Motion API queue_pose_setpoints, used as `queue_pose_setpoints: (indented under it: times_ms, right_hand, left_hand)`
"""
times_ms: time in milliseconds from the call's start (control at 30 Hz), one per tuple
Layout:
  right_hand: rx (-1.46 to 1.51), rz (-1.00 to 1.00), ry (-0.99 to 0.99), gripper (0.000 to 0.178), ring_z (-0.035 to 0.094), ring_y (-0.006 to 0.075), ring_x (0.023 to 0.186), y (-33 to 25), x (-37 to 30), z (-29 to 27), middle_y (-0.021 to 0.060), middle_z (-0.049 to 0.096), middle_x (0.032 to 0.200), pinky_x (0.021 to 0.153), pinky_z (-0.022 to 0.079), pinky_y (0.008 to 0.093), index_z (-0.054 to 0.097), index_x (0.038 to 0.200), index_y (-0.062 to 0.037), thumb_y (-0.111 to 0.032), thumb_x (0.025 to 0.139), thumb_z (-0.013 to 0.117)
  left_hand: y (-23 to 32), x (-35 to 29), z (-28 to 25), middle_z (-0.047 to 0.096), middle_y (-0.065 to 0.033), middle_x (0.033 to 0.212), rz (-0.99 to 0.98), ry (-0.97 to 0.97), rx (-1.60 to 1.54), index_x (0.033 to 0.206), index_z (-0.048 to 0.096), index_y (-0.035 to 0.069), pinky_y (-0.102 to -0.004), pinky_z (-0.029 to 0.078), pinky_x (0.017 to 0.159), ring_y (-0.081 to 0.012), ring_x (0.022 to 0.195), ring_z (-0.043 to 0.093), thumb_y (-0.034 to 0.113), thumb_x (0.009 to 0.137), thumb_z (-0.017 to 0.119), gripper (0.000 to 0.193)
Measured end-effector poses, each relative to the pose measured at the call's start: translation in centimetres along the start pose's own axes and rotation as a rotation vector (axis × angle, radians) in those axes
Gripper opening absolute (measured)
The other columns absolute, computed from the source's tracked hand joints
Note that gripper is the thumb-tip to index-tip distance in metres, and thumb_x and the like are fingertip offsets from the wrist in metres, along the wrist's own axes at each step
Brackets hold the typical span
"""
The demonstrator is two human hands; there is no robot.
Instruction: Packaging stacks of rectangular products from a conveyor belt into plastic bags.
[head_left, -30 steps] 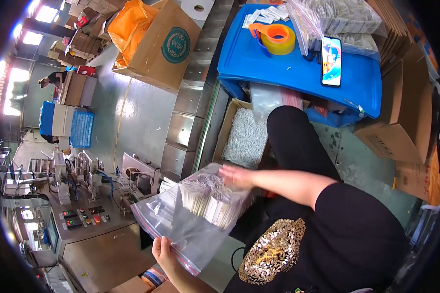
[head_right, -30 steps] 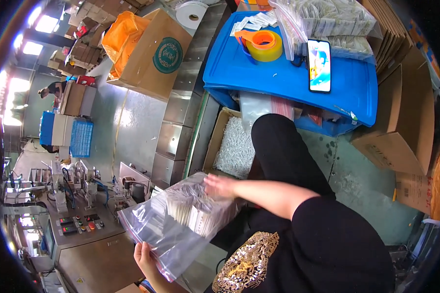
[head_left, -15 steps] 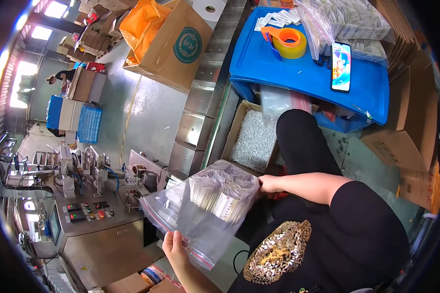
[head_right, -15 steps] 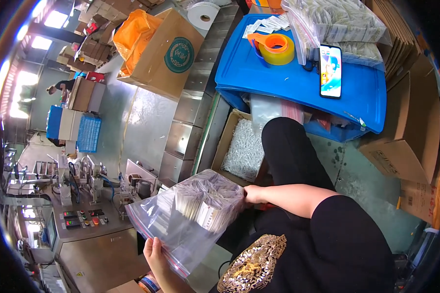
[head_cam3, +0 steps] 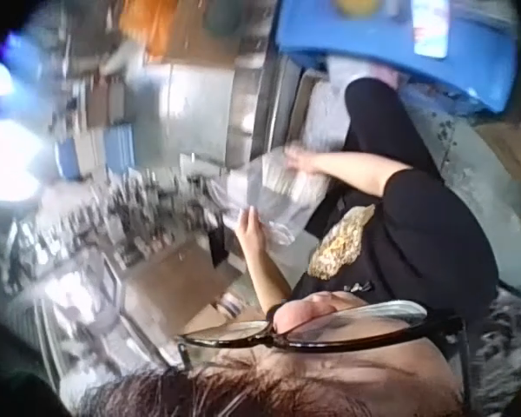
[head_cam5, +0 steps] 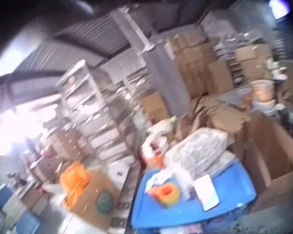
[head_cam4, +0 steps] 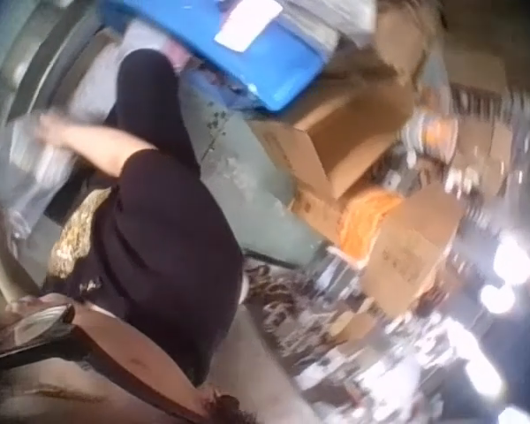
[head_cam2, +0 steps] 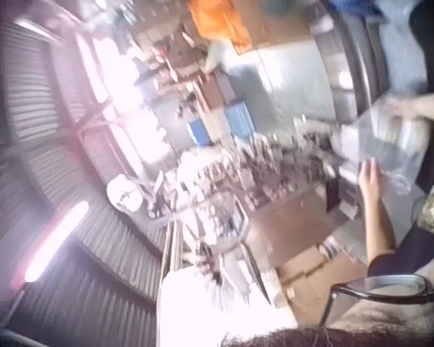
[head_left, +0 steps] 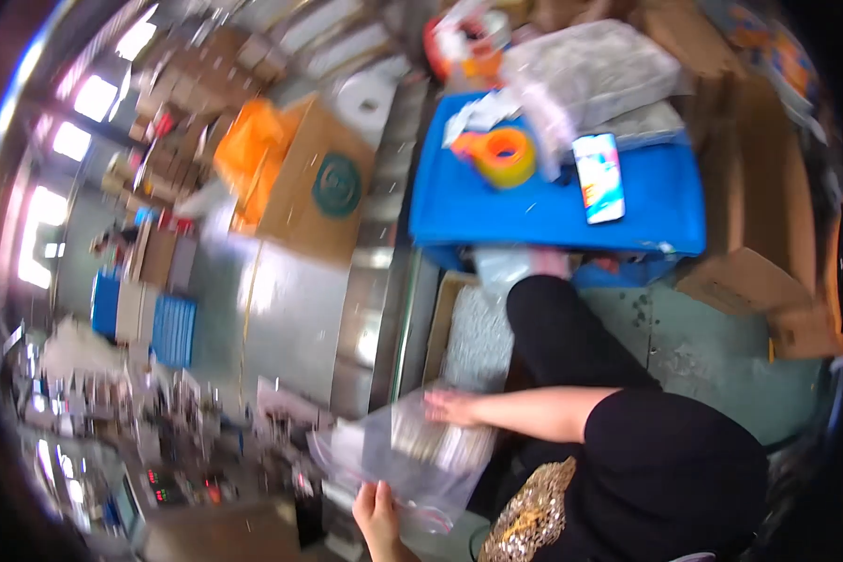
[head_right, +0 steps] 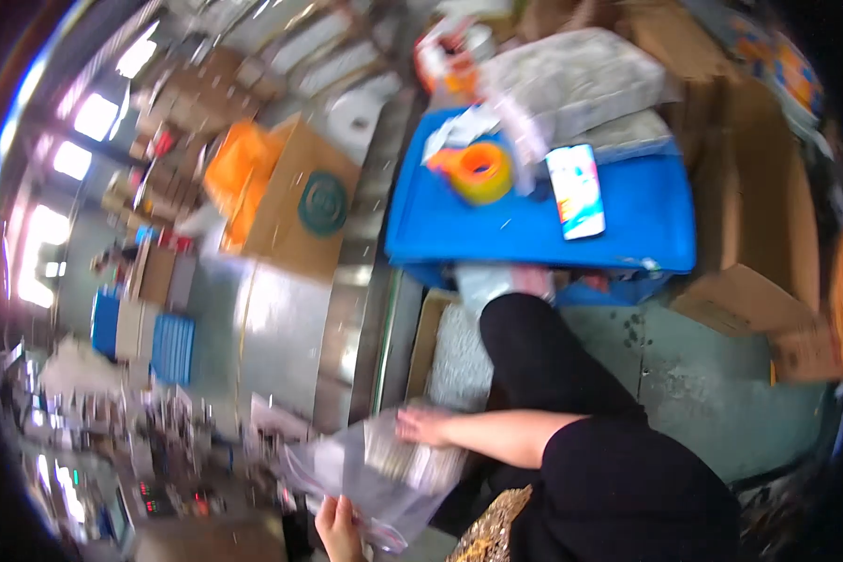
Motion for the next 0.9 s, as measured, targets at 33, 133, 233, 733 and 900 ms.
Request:
queue_pose_setpoints:
  times_ms: [33, 133, 233, 733, 900]
  right_hand:
    - [0.188, 0.021, -0.020, 0.077, 0.017, 0.0268, 0.135, 1.4, 0.2, 0.4, 0.0133, 0.021, 0.145, 0.110, 0.013, 0.0371, 0.027, 0.139, -0.0112, -0.066, 0.086, 0.025]
    - [0.400, 0.050, 0.170, 0.078, 0.021, 0.0303, 0.132, 4.2, 0.2, -5.0, 0.0188, 0.026, 0.141, 0.108, 0.018, 0.0369, 0.029, 0.137, -0.0073, -0.065, 0.085, 0.029]
    - [0.423, 0.013, 0.567, 0.063, 0.044, 0.0311, 0.119, 2.9, -3.4, -12.7, 0.0202, 0.047, 0.126, 0.097, 0.036, 0.0351, 0.042, 0.125, 0.0025, -0.049, 0.088, 0.047]
    - [-0.646, 0.168, 0.751, 0.037, 0.039, 0.0299, 0.121, 4.0, -15.8, -23.4, 0.0079, 0.050, 0.123, 0.095, 0.031, 0.0487, 0.060, 0.105, -0.0103, -0.035, 0.079, 0.052]
    - [-0.617, 0.142, 0.783, 0.036, 0.041, 0.0278, 0.119, 4.2, -15.9, -23.5, 0.0067, 0.052, 0.120, 0.095, 0.031, 0.0472, 0.061, 0.104, -0.0106, -0.035, 0.078, 0.053]
  left_hand:
    - [-0.6, 0.5, 0.1, 0.051, -0.0096, 0.075, 0.179, -0.075, 0.242, 0.083, 0.053, 0.002, -0.0311, 0.038, 0.057, -0.0204, 0.064, 0.047, 0.009, 0.078, 0.057, 0.009]
    - [-0.5, 2.4, 0.8, 0.057, -0.0177, 0.089, 0.469, -0.129, 0.550, 0.097, 0.060, 0.001, -0.0405, 0.047, 0.060, -0.0357, 0.073, 0.056, 0.004, 0.069, 0.060, 0.028]
    - [0.4, 5.9, 3.6, 0.052, -0.0095, 0.074, 0.224, -0.245, 0.318, 0.078, 0.055, 0.002, -0.0344, 0.040, 0.055, -0.0227, 0.063, 0.049, 0.013, 0.079, 0.058, 0.011]
    - [4.7, 14.8, 16.7, 0.060, -0.0206, 0.072, 0.553, -0.488, 0.898, 0.076, 0.060, 0.004, -0.0464, 0.046, 0.066, -0.0397, 0.073, 0.059, 0.034, 0.082, 0.050, 0.032]
    - [-0.6, 16.7, 21.5, 0.062, -0.0193, 0.080, 0.593, -0.621, 1.057, 0.084, 0.060, 0.006, -0.0477, 0.046, 0.070, -0.0375, 0.080, 0.060, 0.036, 0.085, 0.047, 0.033]
Point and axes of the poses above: each hand's wrist, its own x-axis towards the middle knuckle, its own z-axis out of the palm, y = z × x, the point moved 4 cm from there along x, towards the middle knuckle
